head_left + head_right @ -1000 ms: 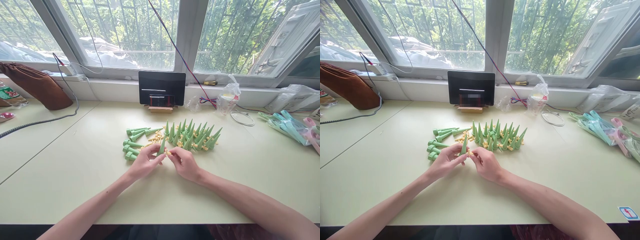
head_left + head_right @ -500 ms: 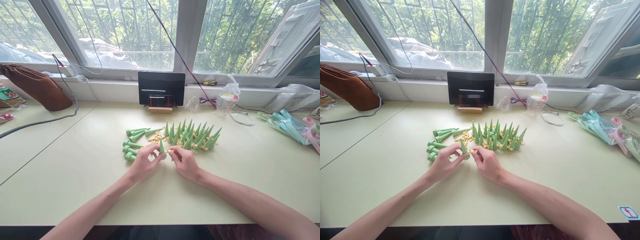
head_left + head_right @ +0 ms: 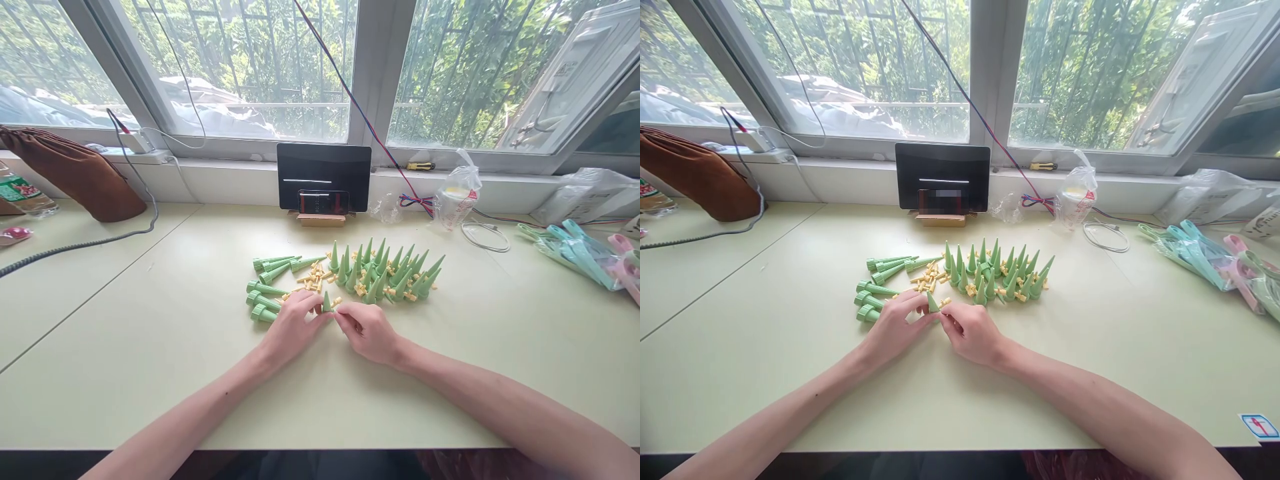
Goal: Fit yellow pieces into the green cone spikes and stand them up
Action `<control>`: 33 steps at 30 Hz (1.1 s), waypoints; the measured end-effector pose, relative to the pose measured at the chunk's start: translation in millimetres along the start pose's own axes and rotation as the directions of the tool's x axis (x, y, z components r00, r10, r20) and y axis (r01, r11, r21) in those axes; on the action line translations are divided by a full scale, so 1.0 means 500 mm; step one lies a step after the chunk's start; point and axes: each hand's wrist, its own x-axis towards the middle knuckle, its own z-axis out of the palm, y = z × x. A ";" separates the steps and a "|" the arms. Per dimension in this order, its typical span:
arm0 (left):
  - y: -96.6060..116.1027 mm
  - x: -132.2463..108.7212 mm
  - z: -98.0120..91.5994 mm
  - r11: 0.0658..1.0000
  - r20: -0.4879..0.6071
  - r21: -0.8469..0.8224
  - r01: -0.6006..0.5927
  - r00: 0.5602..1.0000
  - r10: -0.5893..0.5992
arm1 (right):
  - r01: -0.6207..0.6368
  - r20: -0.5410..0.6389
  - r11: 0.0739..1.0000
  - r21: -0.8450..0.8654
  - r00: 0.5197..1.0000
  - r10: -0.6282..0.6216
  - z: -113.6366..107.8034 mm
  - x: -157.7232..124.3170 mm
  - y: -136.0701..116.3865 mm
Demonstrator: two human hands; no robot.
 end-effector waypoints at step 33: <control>0.012 0.000 -0.011 0.993 -0.130 -0.081 0.082 0.987 -0.092 | 0.058 0.148 0.988 -0.142 0.988 -0.037 -0.004 0.002 0.001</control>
